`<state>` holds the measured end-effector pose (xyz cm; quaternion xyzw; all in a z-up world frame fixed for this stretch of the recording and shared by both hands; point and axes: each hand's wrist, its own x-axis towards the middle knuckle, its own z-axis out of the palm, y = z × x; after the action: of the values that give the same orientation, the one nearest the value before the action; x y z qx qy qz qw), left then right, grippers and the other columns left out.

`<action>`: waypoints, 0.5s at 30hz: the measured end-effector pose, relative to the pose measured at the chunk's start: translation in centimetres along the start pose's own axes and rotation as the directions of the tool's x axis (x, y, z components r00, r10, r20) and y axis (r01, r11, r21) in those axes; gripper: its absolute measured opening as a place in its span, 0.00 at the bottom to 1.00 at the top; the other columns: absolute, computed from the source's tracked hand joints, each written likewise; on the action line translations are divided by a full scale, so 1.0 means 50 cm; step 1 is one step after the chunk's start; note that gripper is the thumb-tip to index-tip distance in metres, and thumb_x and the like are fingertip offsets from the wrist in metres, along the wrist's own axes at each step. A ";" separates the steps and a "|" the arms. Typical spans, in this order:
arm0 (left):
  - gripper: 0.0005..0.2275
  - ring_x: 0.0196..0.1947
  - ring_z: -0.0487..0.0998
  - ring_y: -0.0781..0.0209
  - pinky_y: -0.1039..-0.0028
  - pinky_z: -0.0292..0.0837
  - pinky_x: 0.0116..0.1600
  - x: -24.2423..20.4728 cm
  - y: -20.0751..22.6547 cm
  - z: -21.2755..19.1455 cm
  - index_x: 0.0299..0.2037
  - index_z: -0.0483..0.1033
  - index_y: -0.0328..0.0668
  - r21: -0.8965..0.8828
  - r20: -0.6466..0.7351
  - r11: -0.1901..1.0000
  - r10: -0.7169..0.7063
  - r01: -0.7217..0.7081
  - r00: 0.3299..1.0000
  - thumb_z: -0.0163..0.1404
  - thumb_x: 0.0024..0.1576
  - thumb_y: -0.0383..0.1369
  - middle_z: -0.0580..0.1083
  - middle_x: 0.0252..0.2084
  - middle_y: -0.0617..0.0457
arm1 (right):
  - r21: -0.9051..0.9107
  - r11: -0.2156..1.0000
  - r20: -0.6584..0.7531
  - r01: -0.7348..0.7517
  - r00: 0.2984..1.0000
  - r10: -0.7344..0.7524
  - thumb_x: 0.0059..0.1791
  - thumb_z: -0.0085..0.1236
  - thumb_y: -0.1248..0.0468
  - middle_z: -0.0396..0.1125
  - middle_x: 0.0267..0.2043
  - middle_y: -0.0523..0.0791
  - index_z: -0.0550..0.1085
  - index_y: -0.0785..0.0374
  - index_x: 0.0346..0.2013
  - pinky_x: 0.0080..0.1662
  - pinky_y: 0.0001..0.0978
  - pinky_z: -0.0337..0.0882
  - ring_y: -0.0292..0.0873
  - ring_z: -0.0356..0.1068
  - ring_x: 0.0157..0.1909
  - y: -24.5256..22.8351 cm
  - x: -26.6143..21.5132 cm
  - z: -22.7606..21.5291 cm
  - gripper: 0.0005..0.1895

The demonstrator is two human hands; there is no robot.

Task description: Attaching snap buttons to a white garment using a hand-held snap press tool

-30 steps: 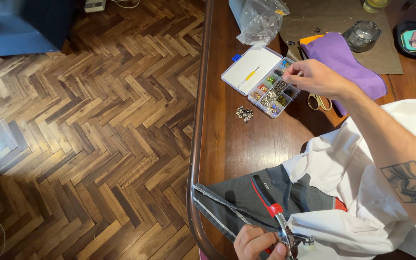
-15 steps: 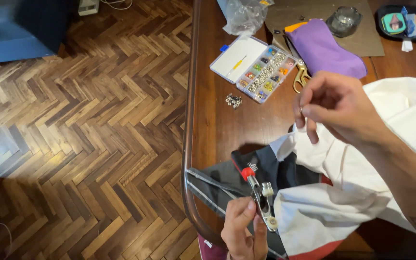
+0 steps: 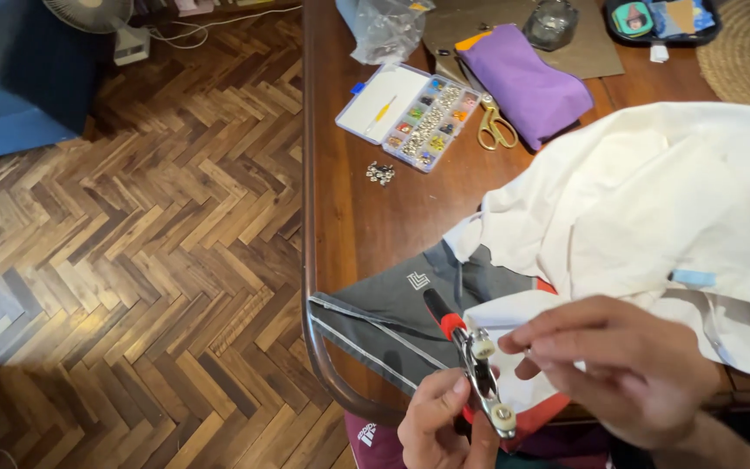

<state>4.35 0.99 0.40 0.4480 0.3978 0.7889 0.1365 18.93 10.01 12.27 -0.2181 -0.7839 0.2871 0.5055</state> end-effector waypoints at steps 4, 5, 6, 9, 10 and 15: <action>0.12 0.32 0.83 0.54 0.68 0.81 0.41 0.002 0.018 0.007 0.62 0.79 0.44 -0.007 0.089 0.998 0.060 -0.060 0.994 0.62 0.71 0.30 0.89 0.47 0.34 | -0.286 0.958 0.004 0.008 1.000 -0.007 0.51 0.70 0.65 0.84 0.53 0.52 0.82 0.61 0.47 0.56 0.24 0.97 0.40 0.96 0.52 -0.054 -0.052 -0.013 0.10; 0.11 0.31 0.83 0.56 0.69 0.79 0.39 0.000 0.020 0.010 0.61 0.79 0.47 0.005 0.084 0.997 0.077 -0.078 0.993 0.62 0.70 0.30 0.89 0.46 0.36 | -0.334 0.941 -0.025 0.058 0.997 -0.070 0.52 0.68 0.64 0.84 0.53 0.49 0.81 0.58 0.47 0.56 0.27 0.97 0.44 0.96 0.53 -0.067 -0.053 -0.012 0.09; 0.10 0.29 0.84 0.57 0.70 0.78 0.37 -0.002 0.022 0.012 0.59 0.79 0.49 0.017 0.079 0.995 0.095 -0.097 0.992 0.61 0.70 0.29 0.89 0.44 0.39 | -0.383 0.918 -0.050 0.104 0.990 -0.134 0.53 0.67 0.62 0.84 0.52 0.45 0.80 0.55 0.46 0.55 0.31 0.98 0.48 0.97 0.55 -0.081 -0.052 -0.009 0.08; 0.13 0.28 0.76 0.60 0.73 0.74 0.38 -0.024 0.023 0.008 0.64 0.81 0.50 -0.009 0.081 0.998 0.069 -0.069 0.994 0.63 0.70 0.31 0.87 0.41 0.47 | -0.482 0.876 -0.119 -0.001 0.991 -0.064 0.47 0.79 0.63 0.85 0.49 0.48 0.78 0.58 0.49 0.55 0.22 0.91 0.37 0.92 0.49 -0.081 -0.086 -0.018 0.19; 0.13 0.28 0.76 0.60 0.73 0.74 0.38 -0.022 0.034 0.012 0.64 0.81 0.50 -0.009 0.084 0.998 0.065 -0.064 0.994 0.63 0.70 0.31 0.87 0.41 0.47 | -0.483 0.876 -0.120 -0.006 0.991 -0.060 0.47 0.79 0.63 0.85 0.49 0.48 0.78 0.58 0.49 0.55 0.22 0.91 0.37 0.92 0.49 -0.060 -0.103 -0.007 0.19; 0.06 0.26 0.78 0.62 0.76 0.76 0.32 -0.016 0.069 0.009 0.54 0.79 0.55 0.162 0.132 0.987 -0.033 0.011 0.991 0.61 0.70 0.34 0.87 0.39 0.53 | -0.511 0.857 -0.216 0.074 0.953 -0.211 0.39 0.89 0.62 0.69 0.32 0.35 0.69 0.45 0.36 0.38 0.28 0.93 0.30 0.72 0.22 -0.004 -0.165 -0.030 0.30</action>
<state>5.65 -1.49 2.63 0.5052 0.4551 0.7207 0.1348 23.54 4.96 7.39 -0.3179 -0.7707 0.0055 0.5522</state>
